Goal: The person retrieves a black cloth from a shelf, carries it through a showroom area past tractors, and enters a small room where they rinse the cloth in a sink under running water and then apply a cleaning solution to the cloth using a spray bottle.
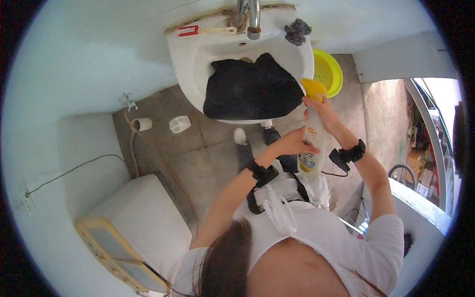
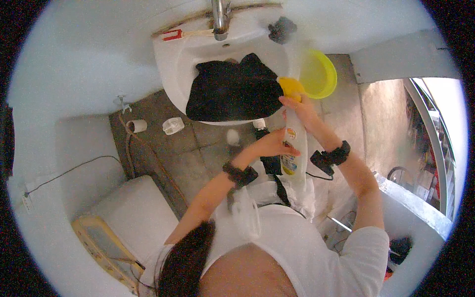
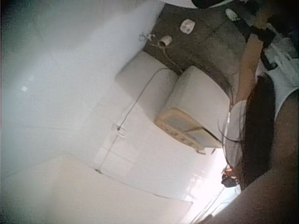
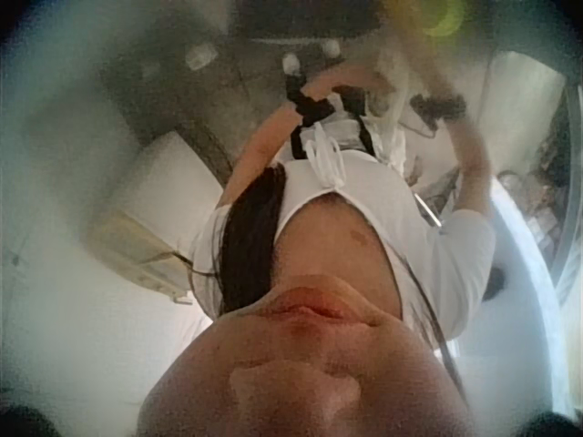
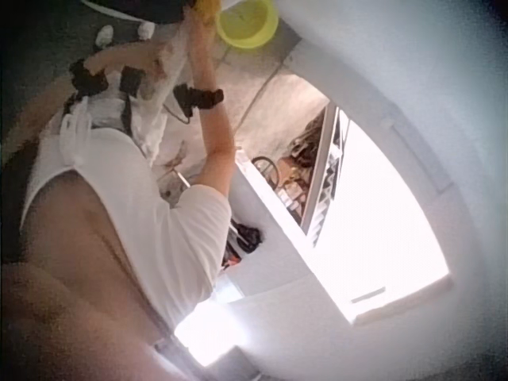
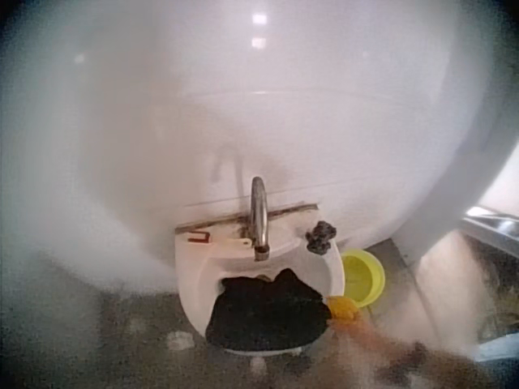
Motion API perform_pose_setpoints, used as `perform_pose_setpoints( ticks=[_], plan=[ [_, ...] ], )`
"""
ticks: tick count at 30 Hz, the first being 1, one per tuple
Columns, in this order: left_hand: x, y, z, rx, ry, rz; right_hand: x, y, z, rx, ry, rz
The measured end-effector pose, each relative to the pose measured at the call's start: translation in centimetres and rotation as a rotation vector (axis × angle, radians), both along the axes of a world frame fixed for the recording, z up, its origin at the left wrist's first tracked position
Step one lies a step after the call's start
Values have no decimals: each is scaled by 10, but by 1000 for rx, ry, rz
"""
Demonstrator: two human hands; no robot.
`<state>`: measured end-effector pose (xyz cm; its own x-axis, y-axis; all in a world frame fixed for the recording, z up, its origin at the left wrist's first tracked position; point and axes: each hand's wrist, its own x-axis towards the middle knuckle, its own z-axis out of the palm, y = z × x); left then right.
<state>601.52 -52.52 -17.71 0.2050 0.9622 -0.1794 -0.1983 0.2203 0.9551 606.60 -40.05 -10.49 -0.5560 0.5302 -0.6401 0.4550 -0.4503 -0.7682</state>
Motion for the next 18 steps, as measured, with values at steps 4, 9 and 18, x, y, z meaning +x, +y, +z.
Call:
perform_pose_setpoints(
  ticks=[4,9,18],
  plan=[
    [-4,5,19,-46,205,-10,3,0,20,-23,118,21],
    [-9,2,37,-109,19,49,23,-1,48,321,271,96],
    [-48,-58,20,103,372,836,131,54,-37,876,129,-360]
  ],
)
